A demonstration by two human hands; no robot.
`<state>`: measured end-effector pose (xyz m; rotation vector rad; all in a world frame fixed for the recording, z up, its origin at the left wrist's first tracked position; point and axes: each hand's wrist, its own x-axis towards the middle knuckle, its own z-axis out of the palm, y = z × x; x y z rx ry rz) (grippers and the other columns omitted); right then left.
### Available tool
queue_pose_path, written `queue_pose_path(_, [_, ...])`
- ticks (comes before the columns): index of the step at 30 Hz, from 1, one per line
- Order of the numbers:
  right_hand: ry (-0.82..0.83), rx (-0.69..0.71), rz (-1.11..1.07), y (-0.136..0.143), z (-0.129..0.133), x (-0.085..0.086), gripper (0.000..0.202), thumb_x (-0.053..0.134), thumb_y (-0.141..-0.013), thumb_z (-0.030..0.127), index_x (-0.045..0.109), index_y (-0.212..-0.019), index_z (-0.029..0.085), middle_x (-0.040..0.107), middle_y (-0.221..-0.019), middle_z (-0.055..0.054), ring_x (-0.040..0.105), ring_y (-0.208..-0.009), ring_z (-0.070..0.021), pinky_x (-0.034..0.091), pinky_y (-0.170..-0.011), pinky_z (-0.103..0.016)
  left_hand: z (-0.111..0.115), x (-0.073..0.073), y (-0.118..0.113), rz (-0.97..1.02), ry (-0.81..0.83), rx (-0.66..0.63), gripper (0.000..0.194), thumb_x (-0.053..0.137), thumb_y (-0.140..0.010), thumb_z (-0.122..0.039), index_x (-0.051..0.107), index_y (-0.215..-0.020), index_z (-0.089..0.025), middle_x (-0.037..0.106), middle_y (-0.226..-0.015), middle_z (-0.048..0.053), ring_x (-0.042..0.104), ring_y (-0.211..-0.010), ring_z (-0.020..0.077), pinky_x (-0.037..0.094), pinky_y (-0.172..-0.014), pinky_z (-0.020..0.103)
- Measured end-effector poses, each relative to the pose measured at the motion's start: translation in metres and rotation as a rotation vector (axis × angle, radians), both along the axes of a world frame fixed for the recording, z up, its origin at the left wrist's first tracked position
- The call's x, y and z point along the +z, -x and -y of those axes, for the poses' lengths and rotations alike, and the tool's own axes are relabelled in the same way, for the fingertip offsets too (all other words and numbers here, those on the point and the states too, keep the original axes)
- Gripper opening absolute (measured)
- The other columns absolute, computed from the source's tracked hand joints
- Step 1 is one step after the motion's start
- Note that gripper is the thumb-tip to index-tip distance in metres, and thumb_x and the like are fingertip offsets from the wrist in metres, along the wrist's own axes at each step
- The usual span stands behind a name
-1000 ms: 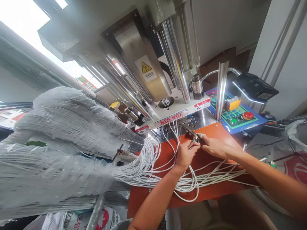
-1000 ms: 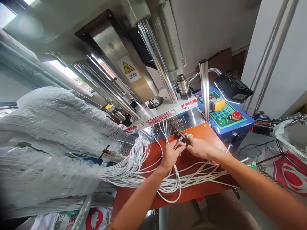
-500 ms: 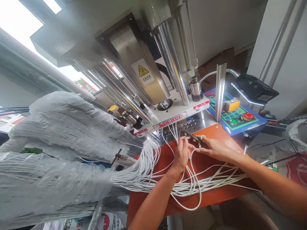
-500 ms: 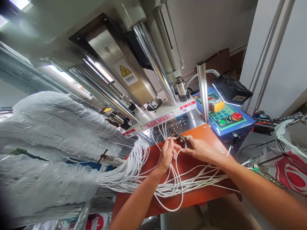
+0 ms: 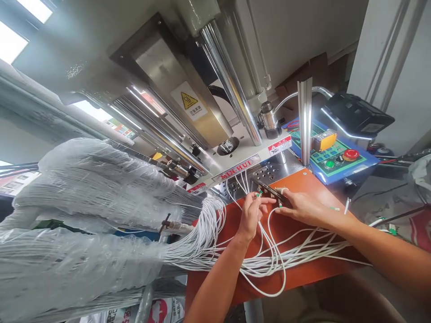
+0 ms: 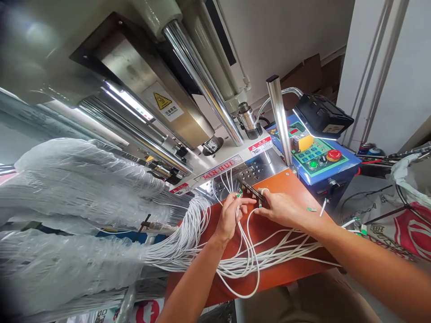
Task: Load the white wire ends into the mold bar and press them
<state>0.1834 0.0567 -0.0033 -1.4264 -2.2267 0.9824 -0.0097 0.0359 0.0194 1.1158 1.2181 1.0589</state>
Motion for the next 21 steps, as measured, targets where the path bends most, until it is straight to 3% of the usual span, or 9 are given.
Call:
queue_pose_path(3, [-0.004, 0.003, 0.012, 0.000, -0.001, -0.003, 0.035, 0.049, -0.086, 0.057, 0.043, -0.094, 0.024, 0.067, -0.086, -0.006, 0.064, -0.077, -0.0239, 0.040, -0.061, -0.029, -0.001, 0.001, 0.002, 0.036, 0.061, 0.001, 0.016, 0.048, -0.086, -0.034, 0.043, -0.086, -0.019, 0.073, -0.080, 0.010, 0.046, -0.050, 0.0079, 0.023, -0.045, 0.020])
queue_pose_path(7, [-0.010, 0.002, 0.008, 0.000, 0.001, 0.000, 0.034, 0.049, -0.087, 0.056, 0.044, -0.097, 0.024, 0.067, -0.087, -0.005, 0.065, -0.080, -0.0241, 0.040, -0.064, -0.029, -0.007, 0.002, 0.003, 0.026, 0.103, 0.029, 0.022, 0.052, -0.083, -0.035, 0.047, -0.095, -0.018, 0.069, -0.066, 0.004, 0.038, -0.039, 0.0052, 0.020, -0.043, 0.020])
queue_pose_path(14, [-0.012, -0.003, 0.006, 0.000, 0.000, -0.002, 0.037, 0.050, -0.086, 0.058, 0.048, -0.100, 0.024, 0.068, -0.090, -0.007, 0.065, -0.079, -0.0242, 0.041, -0.064, -0.030, -0.011, -0.005, 0.005, -0.128, 0.023, -0.016, 0.028, 0.058, -0.083, -0.043, 0.056, -0.093, -0.017, 0.069, -0.077, 0.003, 0.041, -0.038, 0.0020, 0.024, -0.042, 0.018])
queue_pose_path(18, [-0.014, -0.007, -0.007, 0.000, 0.001, 0.000, 0.039, 0.050, -0.086, 0.057, 0.047, -0.108, 0.025, 0.069, -0.094, -0.007, 0.065, -0.084, -0.0249, 0.041, -0.066, -0.030, -0.011, -0.010, 0.010, -0.163, 0.206, -0.107, 0.029, 0.061, -0.079, -0.043, 0.060, -0.080, -0.014, 0.052, -0.050, -0.005, 0.032, -0.034, 0.0024, 0.016, -0.038, 0.019])
queue_pose_path(21, [-0.019, -0.010, 0.013, 0.000, 0.002, 0.002, 0.034, 0.050, -0.087, 0.054, 0.046, -0.103, 0.024, 0.068, -0.090, -0.007, 0.065, -0.081, -0.0246, 0.041, -0.064, -0.030, -0.013, -0.009, 0.009, -0.098, 0.349, -0.168, 0.025, 0.063, -0.075, -0.039, 0.060, -0.073, -0.014, 0.045, -0.045, -0.006, 0.027, -0.034, 0.0025, 0.014, -0.037, 0.019])
